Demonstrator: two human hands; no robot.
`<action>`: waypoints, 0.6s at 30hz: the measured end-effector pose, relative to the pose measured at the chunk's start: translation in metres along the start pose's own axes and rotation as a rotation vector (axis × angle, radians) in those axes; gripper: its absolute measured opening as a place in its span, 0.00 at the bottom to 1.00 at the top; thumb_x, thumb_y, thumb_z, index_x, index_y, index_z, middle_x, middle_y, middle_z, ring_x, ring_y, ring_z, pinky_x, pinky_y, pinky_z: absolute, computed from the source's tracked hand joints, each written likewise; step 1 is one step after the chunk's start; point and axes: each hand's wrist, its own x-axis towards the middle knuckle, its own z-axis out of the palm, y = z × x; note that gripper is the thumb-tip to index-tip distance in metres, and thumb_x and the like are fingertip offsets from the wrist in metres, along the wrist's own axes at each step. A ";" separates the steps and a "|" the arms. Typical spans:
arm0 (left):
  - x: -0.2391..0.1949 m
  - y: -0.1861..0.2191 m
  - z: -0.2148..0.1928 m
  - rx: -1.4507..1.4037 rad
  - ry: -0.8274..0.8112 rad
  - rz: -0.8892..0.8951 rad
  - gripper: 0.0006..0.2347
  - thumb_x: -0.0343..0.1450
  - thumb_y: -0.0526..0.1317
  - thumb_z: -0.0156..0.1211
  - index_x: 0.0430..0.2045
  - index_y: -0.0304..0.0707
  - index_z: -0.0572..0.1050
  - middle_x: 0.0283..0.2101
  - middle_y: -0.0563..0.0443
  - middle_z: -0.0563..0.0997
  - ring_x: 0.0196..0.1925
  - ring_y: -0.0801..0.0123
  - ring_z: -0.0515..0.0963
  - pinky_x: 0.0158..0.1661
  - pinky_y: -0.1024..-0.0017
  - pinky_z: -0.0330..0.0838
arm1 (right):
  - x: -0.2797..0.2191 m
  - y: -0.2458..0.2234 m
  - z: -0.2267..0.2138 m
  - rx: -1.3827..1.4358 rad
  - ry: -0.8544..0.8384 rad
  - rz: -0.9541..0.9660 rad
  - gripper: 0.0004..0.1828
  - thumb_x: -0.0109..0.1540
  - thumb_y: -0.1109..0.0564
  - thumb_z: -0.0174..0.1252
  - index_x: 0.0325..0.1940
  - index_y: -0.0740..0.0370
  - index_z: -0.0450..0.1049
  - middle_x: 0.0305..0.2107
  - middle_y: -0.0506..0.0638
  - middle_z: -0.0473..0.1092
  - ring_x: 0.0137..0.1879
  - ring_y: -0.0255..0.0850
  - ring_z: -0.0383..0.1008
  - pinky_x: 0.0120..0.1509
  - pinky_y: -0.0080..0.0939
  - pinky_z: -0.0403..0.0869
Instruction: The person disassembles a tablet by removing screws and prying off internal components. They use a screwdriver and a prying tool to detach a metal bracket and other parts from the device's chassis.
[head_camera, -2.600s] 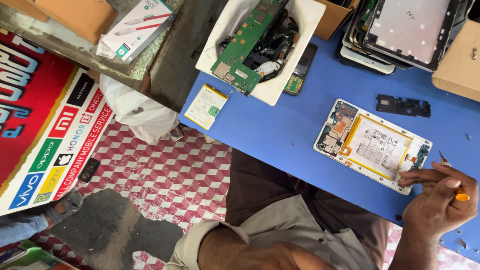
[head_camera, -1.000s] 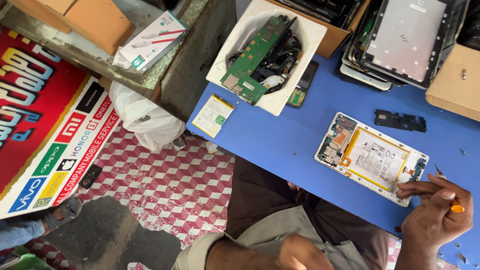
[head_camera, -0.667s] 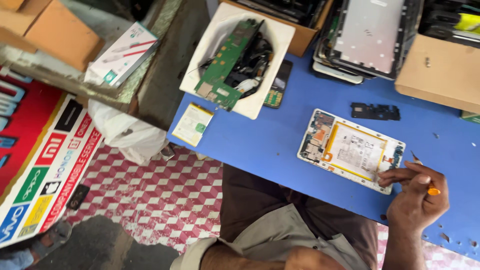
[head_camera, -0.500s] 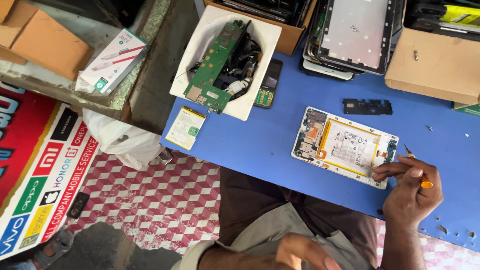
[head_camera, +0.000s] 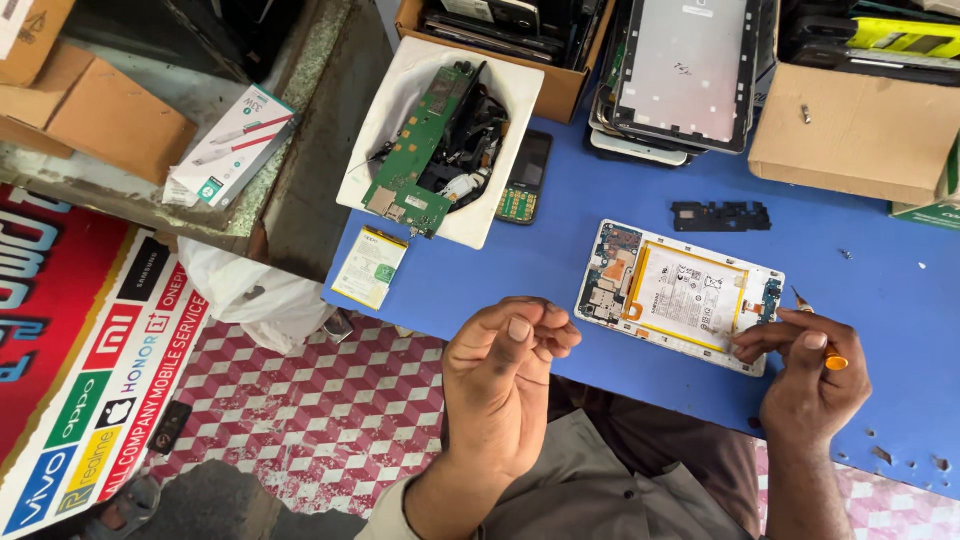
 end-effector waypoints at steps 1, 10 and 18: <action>-0.001 0.000 -0.002 -0.002 0.006 -0.011 0.07 0.77 0.35 0.61 0.42 0.28 0.79 0.44 0.41 0.82 0.45 0.58 0.82 0.50 0.64 0.75 | 0.000 0.000 0.000 0.020 -0.005 -0.004 0.24 0.83 0.47 0.43 0.54 0.76 0.65 0.29 0.64 0.74 0.32 0.46 0.77 0.38 0.39 0.73; -0.003 -0.003 -0.006 -0.088 -0.133 -0.039 0.04 0.75 0.33 0.65 0.38 0.31 0.77 0.42 0.45 0.78 0.45 0.63 0.77 0.49 0.68 0.73 | 0.000 0.004 -0.002 0.077 -0.017 -0.024 0.24 0.83 0.46 0.44 0.55 0.76 0.64 0.30 0.64 0.74 0.34 0.46 0.78 0.41 0.41 0.78; -0.009 -0.002 -0.004 -0.135 -0.231 -0.077 0.05 0.76 0.33 0.63 0.40 0.30 0.75 0.41 0.45 0.76 0.41 0.66 0.74 0.46 0.70 0.70 | -0.001 0.005 -0.003 0.091 -0.018 -0.045 0.24 0.83 0.47 0.44 0.55 0.76 0.64 0.30 0.64 0.74 0.35 0.46 0.78 0.42 0.40 0.78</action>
